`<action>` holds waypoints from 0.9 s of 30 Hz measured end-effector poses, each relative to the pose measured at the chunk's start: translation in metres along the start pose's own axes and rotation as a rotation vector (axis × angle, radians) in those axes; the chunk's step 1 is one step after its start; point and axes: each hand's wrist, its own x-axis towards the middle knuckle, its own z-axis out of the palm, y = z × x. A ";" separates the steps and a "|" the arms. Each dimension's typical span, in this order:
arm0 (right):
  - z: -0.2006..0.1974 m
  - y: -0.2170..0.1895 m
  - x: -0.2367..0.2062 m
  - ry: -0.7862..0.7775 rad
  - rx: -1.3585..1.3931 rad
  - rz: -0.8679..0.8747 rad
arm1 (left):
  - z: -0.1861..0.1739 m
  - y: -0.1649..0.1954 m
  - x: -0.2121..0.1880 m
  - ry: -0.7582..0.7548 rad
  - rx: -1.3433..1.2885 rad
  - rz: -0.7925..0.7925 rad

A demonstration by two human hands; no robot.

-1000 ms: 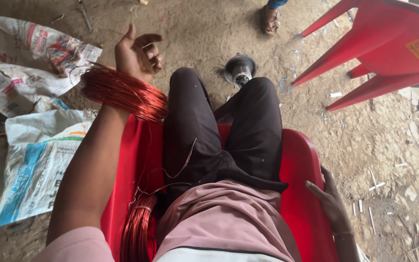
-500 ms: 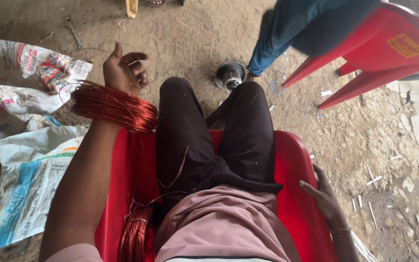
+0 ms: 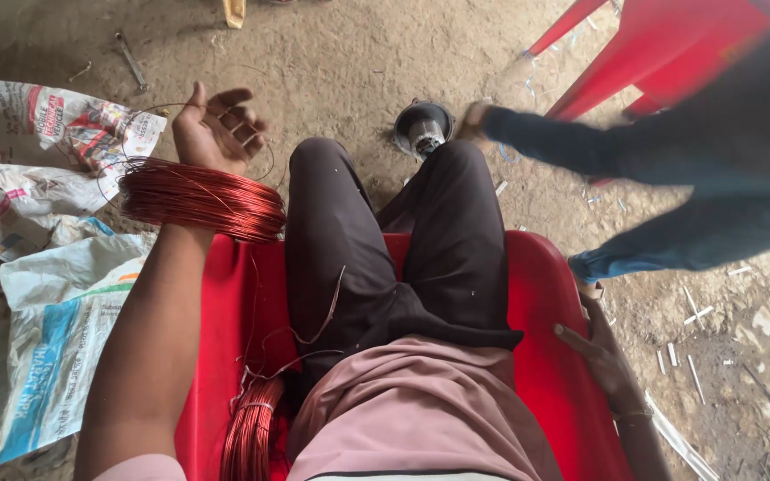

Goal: The person sits on a red plastic chair with a large coil of enameled copper wire looped over their forearm. They pull wire off the coil, untangle kinks, and straighten lengths of wire by hand, letting the freed wire extend across their lap and toward the floor.

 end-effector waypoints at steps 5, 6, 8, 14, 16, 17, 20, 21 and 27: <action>-0.001 0.003 0.003 0.052 -0.070 0.095 | 0.008 0.002 -0.010 -0.041 0.002 0.057; -0.001 0.004 0.004 0.057 -0.070 0.107 | 0.009 0.001 -0.010 -0.044 0.002 0.055; -0.002 0.006 0.004 0.047 -0.096 0.060 | 0.011 0.002 -0.010 -0.052 0.000 0.053; -0.007 0.015 0.007 0.029 -0.050 0.068 | 0.010 0.002 -0.010 -0.060 -0.018 0.042; -0.009 0.019 0.008 0.024 -0.055 0.056 | 0.010 0.001 -0.009 -0.067 -0.029 0.038; -0.010 0.021 0.009 0.023 -0.061 0.044 | 0.010 0.001 -0.009 -0.070 -0.034 0.035; -0.012 0.023 0.010 0.030 -0.072 0.048 | 0.009 0.000 -0.007 -0.056 -0.032 0.020; -0.011 0.022 0.010 0.032 -0.075 0.055 | 0.009 0.000 -0.007 -0.063 -0.030 0.024; -0.003 0.006 0.005 0.060 -0.133 0.084 | 0.004 -0.005 -0.002 -0.081 -0.039 0.027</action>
